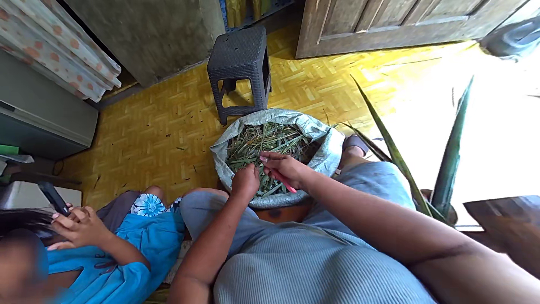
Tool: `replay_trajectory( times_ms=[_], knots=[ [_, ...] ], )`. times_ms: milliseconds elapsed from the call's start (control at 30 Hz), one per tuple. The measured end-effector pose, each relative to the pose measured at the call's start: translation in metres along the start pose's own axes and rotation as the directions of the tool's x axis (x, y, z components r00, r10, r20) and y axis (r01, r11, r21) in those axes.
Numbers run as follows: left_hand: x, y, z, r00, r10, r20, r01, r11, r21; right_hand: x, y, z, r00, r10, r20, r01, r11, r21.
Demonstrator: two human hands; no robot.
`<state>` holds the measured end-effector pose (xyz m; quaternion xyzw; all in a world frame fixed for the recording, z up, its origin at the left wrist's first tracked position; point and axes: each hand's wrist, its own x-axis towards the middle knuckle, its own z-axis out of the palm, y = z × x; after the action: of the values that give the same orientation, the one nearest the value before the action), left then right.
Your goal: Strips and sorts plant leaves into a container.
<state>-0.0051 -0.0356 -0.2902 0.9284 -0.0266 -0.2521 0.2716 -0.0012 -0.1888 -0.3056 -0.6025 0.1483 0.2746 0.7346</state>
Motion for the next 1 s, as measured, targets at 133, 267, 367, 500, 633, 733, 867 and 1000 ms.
replay_trajectory(
  times_ms=[133, 267, 367, 500, 633, 733, 867, 1000],
  knots=[
    [-0.002, 0.003, 0.001, 1.0, -0.003, 0.007, 0.002, 0.999, 0.047, 0.001, 0.003, -0.002, 1.0, 0.009, -0.001, -0.009, 1.0, -0.017],
    [0.0, -0.004, 0.002, 0.999, 0.012, 0.04, -0.007, 0.994, -0.112, 0.005, 0.01, -0.008, 0.996, -0.085, -0.003, 0.083, 0.98, -0.179],
    [-0.004, -0.01, 0.0, 0.995, 0.024, 0.094, -0.001, 0.971, -0.239, 0.009, 0.018, -0.011, 0.988, -0.149, -0.031, 0.14, 0.968, -0.207],
    [-0.017, -0.022, 0.001, 0.986, 0.039, 0.16, 0.024, 0.927, -0.375, 0.013, 0.017, -0.015, 0.981, -0.176, -0.077, 0.159, 0.969, -0.19],
    [-0.029, -0.03, 0.004, 0.981, 0.036, 0.192, 0.054, 0.894, -0.444, 0.017, 0.015, -0.018, 0.981, -0.171, -0.093, 0.156, 0.976, -0.149],
    [-0.039, -0.035, 0.004, 0.981, 0.044, 0.189, 0.052, 0.878, -0.475, 0.024, 0.007, -0.024, 0.978, -0.175, -0.112, 0.16, 0.979, -0.126],
    [-0.047, -0.04, 0.001, 0.985, 0.005, 0.174, 0.066, 0.914, -0.4, 0.036, -0.022, -0.038, 0.952, -0.199, -0.233, 0.182, 0.979, -0.092],
    [-0.046, -0.042, 0.001, 0.992, -0.048, 0.118, 0.078, 0.962, -0.264, 0.044, -0.047, -0.055, 0.897, -0.276, -0.345, 0.262, 0.961, -0.089]
  ],
)
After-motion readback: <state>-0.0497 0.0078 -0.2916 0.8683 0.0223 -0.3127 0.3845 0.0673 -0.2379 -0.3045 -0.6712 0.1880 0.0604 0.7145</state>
